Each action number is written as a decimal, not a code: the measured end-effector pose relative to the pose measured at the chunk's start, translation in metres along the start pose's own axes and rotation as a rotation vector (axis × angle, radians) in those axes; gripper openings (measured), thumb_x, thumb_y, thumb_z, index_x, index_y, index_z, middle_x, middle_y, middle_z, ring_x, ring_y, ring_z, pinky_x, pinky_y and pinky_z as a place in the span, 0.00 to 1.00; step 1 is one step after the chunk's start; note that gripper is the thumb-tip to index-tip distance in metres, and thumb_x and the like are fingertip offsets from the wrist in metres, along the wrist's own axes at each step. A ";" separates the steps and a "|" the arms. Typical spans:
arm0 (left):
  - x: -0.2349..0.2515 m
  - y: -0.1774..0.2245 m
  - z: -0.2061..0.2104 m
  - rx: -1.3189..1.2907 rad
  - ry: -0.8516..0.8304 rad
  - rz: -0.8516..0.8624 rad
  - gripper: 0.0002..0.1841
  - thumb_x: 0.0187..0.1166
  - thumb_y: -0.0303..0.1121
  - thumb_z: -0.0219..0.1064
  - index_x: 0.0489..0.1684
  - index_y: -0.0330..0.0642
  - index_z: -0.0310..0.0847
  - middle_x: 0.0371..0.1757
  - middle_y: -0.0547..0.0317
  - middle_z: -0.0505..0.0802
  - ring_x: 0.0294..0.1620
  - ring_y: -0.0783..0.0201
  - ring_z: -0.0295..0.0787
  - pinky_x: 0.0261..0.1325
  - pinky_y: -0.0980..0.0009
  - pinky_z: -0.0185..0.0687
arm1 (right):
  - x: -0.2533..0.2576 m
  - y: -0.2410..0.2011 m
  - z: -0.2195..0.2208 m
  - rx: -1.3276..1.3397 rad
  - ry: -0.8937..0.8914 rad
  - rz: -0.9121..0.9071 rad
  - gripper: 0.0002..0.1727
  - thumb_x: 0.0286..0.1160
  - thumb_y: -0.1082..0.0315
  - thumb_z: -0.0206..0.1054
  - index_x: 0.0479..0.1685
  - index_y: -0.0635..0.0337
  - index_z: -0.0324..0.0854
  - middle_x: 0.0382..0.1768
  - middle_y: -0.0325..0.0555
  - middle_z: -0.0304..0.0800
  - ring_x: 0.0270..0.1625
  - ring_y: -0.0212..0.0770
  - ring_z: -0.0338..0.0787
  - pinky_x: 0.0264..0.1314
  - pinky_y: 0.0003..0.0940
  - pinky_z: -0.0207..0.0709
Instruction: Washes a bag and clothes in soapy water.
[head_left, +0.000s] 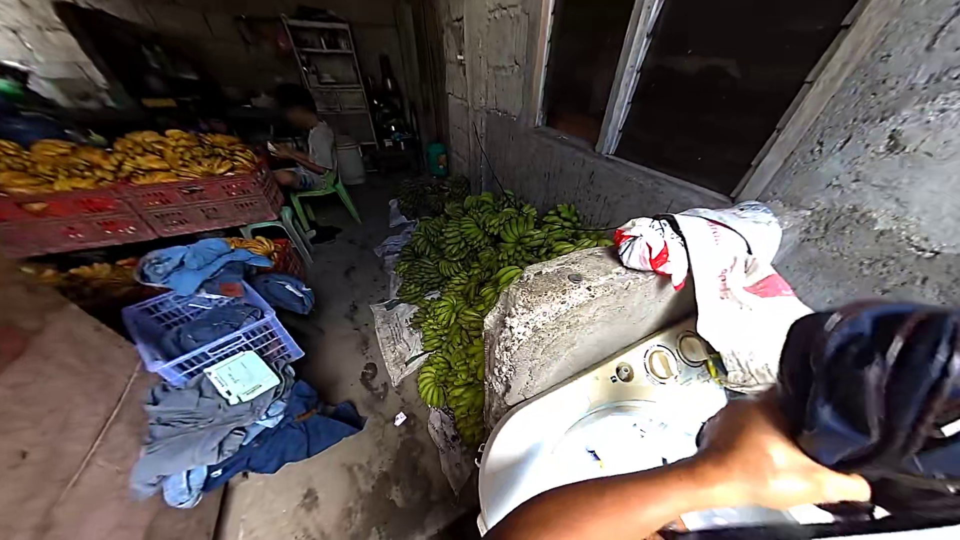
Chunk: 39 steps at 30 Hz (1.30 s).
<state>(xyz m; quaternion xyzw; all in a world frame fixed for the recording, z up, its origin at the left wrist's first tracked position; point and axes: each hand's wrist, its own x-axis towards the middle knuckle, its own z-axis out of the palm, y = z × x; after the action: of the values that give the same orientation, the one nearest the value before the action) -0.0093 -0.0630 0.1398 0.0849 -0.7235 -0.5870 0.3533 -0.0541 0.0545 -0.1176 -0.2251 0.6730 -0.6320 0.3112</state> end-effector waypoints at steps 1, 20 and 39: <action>0.002 0.005 -0.005 -0.035 0.035 -0.003 0.26 0.50 0.23 0.83 0.51 0.26 0.85 0.42 0.45 0.94 0.47 0.60 0.92 0.56 0.59 0.88 | 0.000 0.002 -0.001 -0.031 0.022 0.035 0.23 0.69 0.82 0.69 0.65 0.78 0.73 0.52 0.53 0.89 0.54 0.32 0.89 0.62 0.31 0.84; 0.019 0.023 -0.062 -0.039 0.125 0.331 0.26 0.58 0.23 0.79 0.59 0.40 0.77 0.49 0.69 0.93 0.53 0.76 0.91 0.59 0.72 0.91 | 0.006 -0.051 -0.046 -0.818 -0.216 0.311 0.25 0.92 0.62 0.52 0.75 0.74 0.73 0.68 0.72 0.83 0.75 0.64 0.81 0.81 0.61 0.67; -0.004 -0.037 -0.084 0.124 0.255 0.096 0.28 0.52 0.22 0.78 0.57 0.47 0.77 0.45 0.80 0.92 0.50 0.84 0.90 0.56 0.77 0.89 | -0.054 -0.210 -0.085 -0.340 0.210 -0.173 0.17 0.77 0.77 0.51 0.58 0.64 0.82 0.40 0.43 0.95 0.34 0.33 0.96 0.38 0.29 0.94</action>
<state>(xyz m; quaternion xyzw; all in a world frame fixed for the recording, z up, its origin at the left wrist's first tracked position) 0.0346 -0.1380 0.1094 0.1459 -0.7108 -0.5081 0.4641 -0.0948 0.1314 0.0983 -0.2640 0.7768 -0.5539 0.1417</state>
